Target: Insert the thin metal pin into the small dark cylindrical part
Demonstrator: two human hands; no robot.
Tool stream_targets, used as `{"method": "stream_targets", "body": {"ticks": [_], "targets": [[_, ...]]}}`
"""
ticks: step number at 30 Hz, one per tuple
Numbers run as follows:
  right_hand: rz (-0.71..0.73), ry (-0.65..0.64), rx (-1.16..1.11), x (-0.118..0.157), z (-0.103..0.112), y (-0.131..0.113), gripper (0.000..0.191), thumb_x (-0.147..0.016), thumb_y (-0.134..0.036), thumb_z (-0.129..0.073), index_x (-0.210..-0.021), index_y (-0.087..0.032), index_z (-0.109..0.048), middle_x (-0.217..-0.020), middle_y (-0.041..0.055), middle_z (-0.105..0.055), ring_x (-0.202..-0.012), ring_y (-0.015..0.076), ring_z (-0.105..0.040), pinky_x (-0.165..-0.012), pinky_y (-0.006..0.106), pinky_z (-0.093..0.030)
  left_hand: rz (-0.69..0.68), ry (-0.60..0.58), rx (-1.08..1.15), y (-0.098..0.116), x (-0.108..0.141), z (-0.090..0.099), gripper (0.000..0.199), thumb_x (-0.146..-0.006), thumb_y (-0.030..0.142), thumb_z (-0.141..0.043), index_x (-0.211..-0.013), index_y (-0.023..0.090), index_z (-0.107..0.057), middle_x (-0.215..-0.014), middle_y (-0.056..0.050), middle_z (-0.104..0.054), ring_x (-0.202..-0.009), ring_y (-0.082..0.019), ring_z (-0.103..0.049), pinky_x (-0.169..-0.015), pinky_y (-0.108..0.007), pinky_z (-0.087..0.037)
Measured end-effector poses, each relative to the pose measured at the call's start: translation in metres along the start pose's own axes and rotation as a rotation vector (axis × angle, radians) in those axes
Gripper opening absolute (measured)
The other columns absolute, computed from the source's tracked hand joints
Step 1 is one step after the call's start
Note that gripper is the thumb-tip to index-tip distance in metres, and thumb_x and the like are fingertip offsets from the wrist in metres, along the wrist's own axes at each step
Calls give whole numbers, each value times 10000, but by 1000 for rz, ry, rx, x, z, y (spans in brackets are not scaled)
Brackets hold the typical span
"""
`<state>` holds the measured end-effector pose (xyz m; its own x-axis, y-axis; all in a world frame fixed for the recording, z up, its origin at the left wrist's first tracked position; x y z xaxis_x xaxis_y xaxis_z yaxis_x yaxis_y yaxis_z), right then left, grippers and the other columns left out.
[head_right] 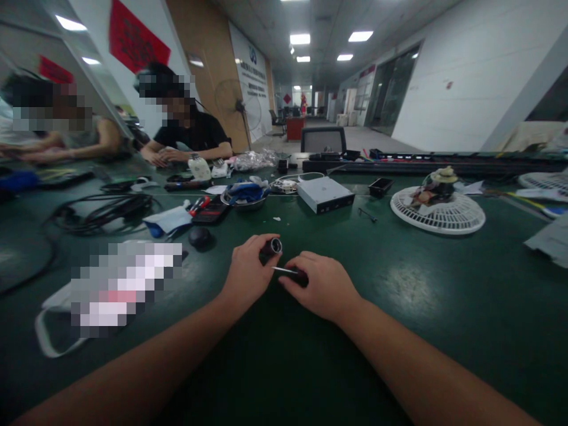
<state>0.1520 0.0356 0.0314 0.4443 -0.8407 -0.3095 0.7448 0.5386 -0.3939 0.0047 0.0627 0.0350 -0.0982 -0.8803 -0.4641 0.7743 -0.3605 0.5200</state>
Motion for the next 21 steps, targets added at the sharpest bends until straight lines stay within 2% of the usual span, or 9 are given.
{"method": "stream_targets", "body": {"ticks": [4,8,12,17,21], "targets": [[84,-51,-46,1,-6,-3,113,-889,-307,-667,-966,-241,-716,-936,4,-677,-792,159,-620,-689,301,-446,9,-3,24,0,-1,0,300,-859,165,-640,-1151,236,-631,-1073,-48,-691,-1004,-232,-650,-908,-415,-479],[5,115,-172,-2,5,10,104,-899,-252,-661,-982,-235,-722,-913,4,-681,-784,150,-622,-704,294,-471,15,-41,54,-1,-2,-3,378,-811,139,-677,-1169,234,-604,-1070,-42,-708,-1011,-236,-656,-920,-419,-483],[-69,268,-243,-2,15,21,111,-905,-243,-649,-976,-227,-733,-929,19,-692,-777,148,-628,-664,281,-474,-58,-132,43,7,-1,-9,375,-766,156,-727,-1110,239,-604,-1001,-12,-721,-966,-243,-654,-932,-450,-462],[-112,276,-257,-2,15,23,116,-846,-197,-675,-944,-226,-730,-855,5,-700,-668,133,-599,-611,272,-451,-164,-186,30,18,3,-10,270,-777,160,-714,-1018,237,-622,-981,-13,-703,-956,-240,-627,-904,-432,-455],[-203,286,-238,0,15,28,80,-824,-254,-702,-893,-215,-711,-754,-1,-675,-599,137,-568,-579,279,-431,-204,-208,18,22,3,-11,198,-796,189,-716,-970,234,-633,-930,-5,-695,-921,-233,-618,-871,-417,-450]]}}
Point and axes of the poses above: each hand's wrist, its own x-axis away from the middle knuckle, its own z-axis out of the back of the hand, y = z × x, the point moved 7 cm from there along -x, towards the middle knuckle
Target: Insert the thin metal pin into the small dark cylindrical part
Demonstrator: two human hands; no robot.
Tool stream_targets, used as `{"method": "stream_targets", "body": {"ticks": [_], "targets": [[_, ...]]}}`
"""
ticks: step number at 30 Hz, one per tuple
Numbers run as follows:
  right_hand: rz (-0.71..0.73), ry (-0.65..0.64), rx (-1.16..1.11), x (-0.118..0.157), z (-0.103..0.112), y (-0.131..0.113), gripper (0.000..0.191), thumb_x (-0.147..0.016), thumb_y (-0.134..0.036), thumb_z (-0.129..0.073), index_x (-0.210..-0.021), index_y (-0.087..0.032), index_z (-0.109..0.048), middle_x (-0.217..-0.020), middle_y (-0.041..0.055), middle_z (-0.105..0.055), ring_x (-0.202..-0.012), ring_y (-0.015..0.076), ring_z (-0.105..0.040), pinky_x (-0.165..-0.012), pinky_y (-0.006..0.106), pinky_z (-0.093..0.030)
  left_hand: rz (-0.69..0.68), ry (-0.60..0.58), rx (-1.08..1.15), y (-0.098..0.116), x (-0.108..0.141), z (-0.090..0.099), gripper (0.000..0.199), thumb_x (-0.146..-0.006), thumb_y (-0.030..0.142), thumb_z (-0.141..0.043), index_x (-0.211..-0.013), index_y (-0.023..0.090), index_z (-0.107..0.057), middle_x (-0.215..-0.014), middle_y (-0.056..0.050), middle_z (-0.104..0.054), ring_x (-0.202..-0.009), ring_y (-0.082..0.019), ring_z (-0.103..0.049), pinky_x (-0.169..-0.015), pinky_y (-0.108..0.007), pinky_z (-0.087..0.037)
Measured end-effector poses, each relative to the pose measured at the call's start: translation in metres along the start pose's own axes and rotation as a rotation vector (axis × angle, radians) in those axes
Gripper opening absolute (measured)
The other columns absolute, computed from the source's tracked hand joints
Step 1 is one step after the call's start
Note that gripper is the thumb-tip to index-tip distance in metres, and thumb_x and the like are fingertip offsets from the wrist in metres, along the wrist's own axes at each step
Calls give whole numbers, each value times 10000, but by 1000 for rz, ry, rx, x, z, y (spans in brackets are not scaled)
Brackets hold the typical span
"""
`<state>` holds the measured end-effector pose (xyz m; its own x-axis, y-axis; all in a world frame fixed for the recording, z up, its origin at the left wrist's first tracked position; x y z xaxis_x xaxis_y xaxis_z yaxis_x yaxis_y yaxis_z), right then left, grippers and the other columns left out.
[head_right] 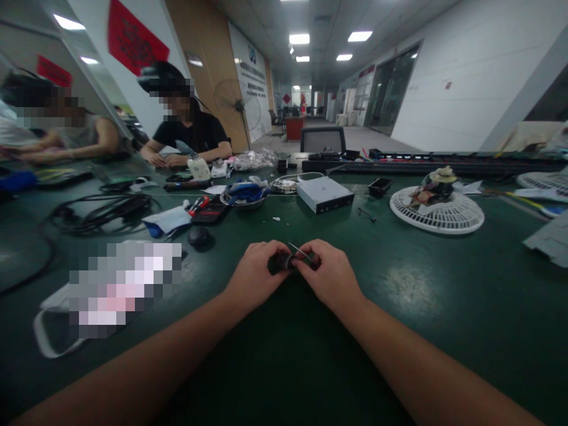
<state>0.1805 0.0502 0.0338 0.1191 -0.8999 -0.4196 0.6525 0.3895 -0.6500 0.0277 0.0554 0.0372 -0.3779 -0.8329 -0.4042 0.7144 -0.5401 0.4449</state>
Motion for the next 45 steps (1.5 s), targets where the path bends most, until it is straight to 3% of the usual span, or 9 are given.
{"method": "stream_targets", "body": {"ticks": [14,21,29,34,37,41,45], "targets": [[-125,-136,-100,-1,-11,12,142,-787,-317,-747,-872,-215,-697,-705,-13,-678,-595,144,-585,-566,279,-430,-137,11,30,5,1,1,250,-789,79,-666,-971,249,-658,-998,18,-724,-1022,-199,-629,-964,-401,-409],[-117,-82,-100,0,-6,14,182,-767,-333,-768,-891,-220,-698,-764,-2,-707,-641,156,-619,-595,286,-458,-147,12,66,5,3,1,291,-765,96,-678,-1011,250,-661,-1034,0,-733,-1033,-206,-636,-989,-416,-416],[-37,-63,-33,0,-5,7,164,-779,-259,-731,-932,-221,-686,-845,13,-716,-694,163,-635,-637,296,-479,-147,-98,89,8,4,-5,316,-783,115,-671,-1068,247,-637,-1060,-11,-722,-1027,-221,-633,-975,-424,-436],[-8,-88,-78,0,-6,1,234,-817,-253,-675,-1048,-215,-654,-902,22,-710,-683,152,-621,-625,290,-483,-80,-16,44,8,3,-1,306,-774,71,-634,-1033,233,-621,-1052,-20,-706,-1025,-227,-629,-968,-428,-441],[7,-66,-94,0,-4,-1,281,-855,-215,-603,-1135,-203,-629,-946,34,-706,-660,138,-610,-623,288,-487,27,90,37,-2,2,5,285,-774,78,-638,-1011,236,-621,-1020,-15,-704,-1001,-231,-632,-928,-428,-461],[45,-36,-7,0,-3,-1,177,-858,-187,-581,-989,-206,-698,-902,33,-705,-684,144,-614,-650,295,-489,201,217,28,-22,3,12,236,-793,79,-611,-981,222,-612,-989,-36,-698,-950,-227,-646,-868,-414,-491],[80,-71,28,0,-7,-3,161,-857,-194,-596,-955,-220,-722,-886,28,-702,-690,147,-620,-643,295,-500,188,196,31,-22,3,11,229,-780,69,-614,-946,225,-610,-958,-21,-692,-946,-219,-640,-866,-408,-484]]}}
Point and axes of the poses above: each hand's wrist, its own x-axis away from the middle knuckle, its own z-axis out of the back of the hand, y = z × x, the point moved 7 cm from there along -x, towards the middle knuckle
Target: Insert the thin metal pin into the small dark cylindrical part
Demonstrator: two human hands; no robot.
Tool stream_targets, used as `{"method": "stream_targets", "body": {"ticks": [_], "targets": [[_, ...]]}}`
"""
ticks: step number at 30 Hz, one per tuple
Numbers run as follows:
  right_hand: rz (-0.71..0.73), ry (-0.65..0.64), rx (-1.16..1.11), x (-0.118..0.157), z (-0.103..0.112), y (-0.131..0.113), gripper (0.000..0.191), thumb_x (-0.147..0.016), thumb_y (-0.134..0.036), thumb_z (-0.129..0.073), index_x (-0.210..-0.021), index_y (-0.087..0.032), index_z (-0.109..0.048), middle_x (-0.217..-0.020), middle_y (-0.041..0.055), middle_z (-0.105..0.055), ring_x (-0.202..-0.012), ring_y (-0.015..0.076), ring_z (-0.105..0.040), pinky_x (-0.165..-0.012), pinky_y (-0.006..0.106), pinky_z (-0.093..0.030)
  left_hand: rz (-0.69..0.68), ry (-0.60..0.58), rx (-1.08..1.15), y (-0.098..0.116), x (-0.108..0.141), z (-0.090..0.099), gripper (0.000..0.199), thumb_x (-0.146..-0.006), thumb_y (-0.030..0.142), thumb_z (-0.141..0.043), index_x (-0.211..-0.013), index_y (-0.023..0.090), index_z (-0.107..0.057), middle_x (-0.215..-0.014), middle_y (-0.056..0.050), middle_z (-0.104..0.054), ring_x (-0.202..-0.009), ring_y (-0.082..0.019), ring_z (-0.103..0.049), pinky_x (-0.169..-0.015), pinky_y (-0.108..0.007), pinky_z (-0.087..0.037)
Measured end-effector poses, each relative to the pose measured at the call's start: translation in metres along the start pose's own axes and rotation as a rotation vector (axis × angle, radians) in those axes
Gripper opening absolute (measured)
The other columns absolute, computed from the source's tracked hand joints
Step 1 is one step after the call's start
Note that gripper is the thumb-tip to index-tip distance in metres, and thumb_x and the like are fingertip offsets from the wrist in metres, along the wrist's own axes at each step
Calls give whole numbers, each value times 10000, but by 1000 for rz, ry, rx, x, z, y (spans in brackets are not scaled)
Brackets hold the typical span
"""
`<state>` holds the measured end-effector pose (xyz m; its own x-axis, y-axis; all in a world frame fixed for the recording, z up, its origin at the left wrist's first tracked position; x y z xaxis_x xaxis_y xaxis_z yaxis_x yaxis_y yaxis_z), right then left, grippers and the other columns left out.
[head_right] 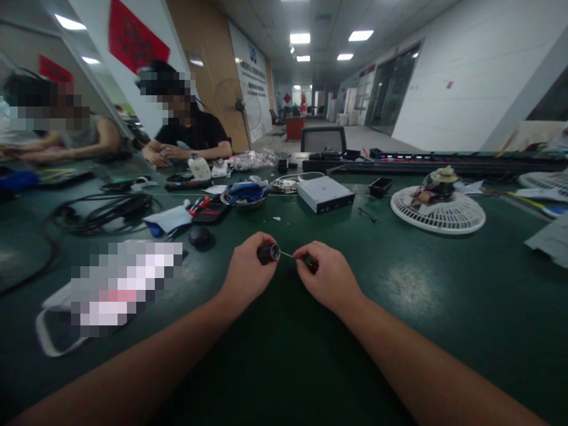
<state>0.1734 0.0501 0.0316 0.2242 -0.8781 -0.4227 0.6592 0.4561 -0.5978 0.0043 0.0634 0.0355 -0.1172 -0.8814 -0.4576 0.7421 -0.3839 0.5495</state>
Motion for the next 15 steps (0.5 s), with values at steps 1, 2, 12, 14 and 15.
{"method": "stream_targets", "body": {"ticks": [1,2,12,14,15], "targets": [[-2,-7,13,0,-1,0,166,-860,-195,-597,-960,-224,-726,-896,29,-702,-705,150,-625,-651,299,-504,-26,-15,-8,3,0,-1,234,-770,66,-622,-939,228,-612,-949,-14,-691,-948,-219,-637,-875,-411,-477],[-6,-12,31,0,-1,0,172,-863,-194,-596,-964,-226,-730,-908,30,-703,-725,154,-631,-665,304,-509,-50,-25,-20,6,1,-1,242,-762,63,-630,-935,230,-615,-944,-9,-689,-951,-220,-634,-884,-416,-469],[92,-20,47,3,1,-13,174,-861,-172,-592,-966,-216,-724,-938,26,-701,-791,160,-648,-732,307,-513,-113,-22,-74,13,2,-1,272,-741,28,-622,-915,236,-623,-952,1,-685,-961,-222,-621,-881,-415,-425],[28,11,88,3,3,-9,174,-862,-185,-593,-961,-222,-732,-941,26,-707,-786,167,-649,-718,314,-508,-133,-36,-78,15,3,-2,274,-750,41,-632,-935,243,-634,-976,-2,-693,-982,-229,-620,-893,-422,-420],[-1,6,117,2,2,-7,171,-860,-193,-598,-956,-225,-737,-939,25,-710,-780,171,-649,-711,319,-504,-134,-38,-78,15,3,-2,277,-754,46,-635,-945,246,-638,-983,-2,-696,-987,-231,-621,-896,-424,-419]]}}
Point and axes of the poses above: each hand's wrist, its own x-axis away from the middle knuckle, its own z-axis out of the back of the hand, y = z × x, the point moved 7 cm from there along -x, towards the middle knuckle
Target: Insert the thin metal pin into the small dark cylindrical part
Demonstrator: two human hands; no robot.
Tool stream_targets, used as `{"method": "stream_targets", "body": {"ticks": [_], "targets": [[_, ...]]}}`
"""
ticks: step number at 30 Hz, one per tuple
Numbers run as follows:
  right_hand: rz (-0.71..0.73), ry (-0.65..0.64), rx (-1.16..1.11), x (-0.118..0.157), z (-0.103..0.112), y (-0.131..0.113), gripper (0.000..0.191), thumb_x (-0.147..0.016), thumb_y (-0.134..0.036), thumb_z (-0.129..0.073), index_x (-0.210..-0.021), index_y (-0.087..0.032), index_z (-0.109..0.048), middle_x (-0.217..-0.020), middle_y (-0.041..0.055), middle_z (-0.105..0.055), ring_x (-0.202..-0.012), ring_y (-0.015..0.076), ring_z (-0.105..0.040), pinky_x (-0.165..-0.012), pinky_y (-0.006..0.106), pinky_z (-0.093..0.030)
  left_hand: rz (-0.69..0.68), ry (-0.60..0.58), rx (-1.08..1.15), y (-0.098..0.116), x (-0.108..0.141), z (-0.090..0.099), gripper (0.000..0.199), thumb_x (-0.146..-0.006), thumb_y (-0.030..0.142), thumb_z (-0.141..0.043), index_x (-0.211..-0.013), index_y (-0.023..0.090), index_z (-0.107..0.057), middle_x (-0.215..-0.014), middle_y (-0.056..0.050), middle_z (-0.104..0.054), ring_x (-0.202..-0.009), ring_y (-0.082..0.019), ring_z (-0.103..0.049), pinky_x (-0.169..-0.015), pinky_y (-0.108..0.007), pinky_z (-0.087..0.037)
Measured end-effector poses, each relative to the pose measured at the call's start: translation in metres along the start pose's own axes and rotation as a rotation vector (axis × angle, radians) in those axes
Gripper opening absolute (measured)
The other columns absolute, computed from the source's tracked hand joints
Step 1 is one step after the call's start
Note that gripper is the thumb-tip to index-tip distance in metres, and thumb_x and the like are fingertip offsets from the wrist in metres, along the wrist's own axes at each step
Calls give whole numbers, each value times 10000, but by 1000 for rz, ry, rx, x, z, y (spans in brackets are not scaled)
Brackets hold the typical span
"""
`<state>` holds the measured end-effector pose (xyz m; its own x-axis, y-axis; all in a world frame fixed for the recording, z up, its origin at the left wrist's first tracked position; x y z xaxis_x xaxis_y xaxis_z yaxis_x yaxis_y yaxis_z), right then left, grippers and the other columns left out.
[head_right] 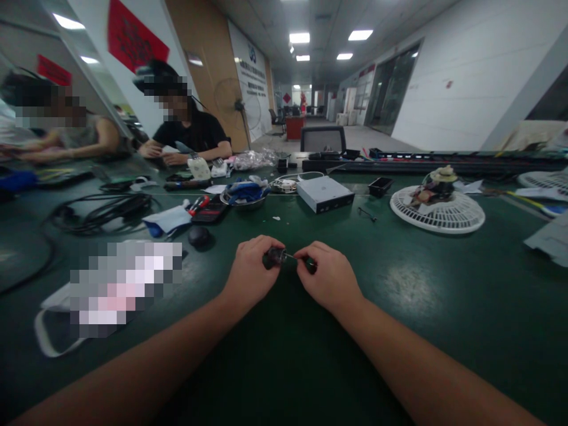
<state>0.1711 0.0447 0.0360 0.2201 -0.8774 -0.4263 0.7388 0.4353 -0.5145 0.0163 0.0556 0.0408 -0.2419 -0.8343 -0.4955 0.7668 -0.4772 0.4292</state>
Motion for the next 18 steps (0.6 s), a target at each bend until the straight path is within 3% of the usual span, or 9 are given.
{"method": "stream_targets", "body": {"ticks": [5,8,12,18], "targets": [[80,-104,6,1,-7,-7,171,-853,-186,-602,-947,-226,-738,-908,19,-712,-794,169,-651,-730,317,-494,42,16,18,-5,0,0,286,-739,32,-639,-937,238,-638,-971,2,-693,-977,-221,-629,-890,-416,-426],[110,-76,-66,1,-5,-8,183,-850,-169,-595,-962,-220,-731,-889,15,-703,-757,150,-639,-700,294,-488,24,4,21,-2,-1,0,267,-740,38,-641,-924,232,-633,-957,2,-689,-971,-220,-629,-884,-412,-430],[12,34,-51,0,1,1,172,-845,-192,-602,-955,-222,-732,-867,16,-703,-740,157,-630,-678,298,-473,5,-27,73,2,-1,-2,254,-764,71,-652,-960,232,-631,-981,-2,-689,-978,-219,-628,-868,-398,-451],[-81,63,35,-1,5,4,159,-875,-310,-602,-951,-216,-707,-773,17,-662,-671,161,-590,-605,299,-417,107,75,181,-10,0,2,235,-850,178,-650,-1073,226,-593,-1043,-30,-686,-955,-208,-640,-863,-383,-502]]}}
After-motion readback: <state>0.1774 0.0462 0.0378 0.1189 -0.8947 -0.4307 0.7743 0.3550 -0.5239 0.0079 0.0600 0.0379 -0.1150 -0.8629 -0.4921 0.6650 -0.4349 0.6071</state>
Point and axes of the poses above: each hand's wrist, its own x-axis away from the middle knuckle, its own z-axis out of the back of the hand, y = z × x, the point moved 7 cm from there along -x, towards the middle knuckle
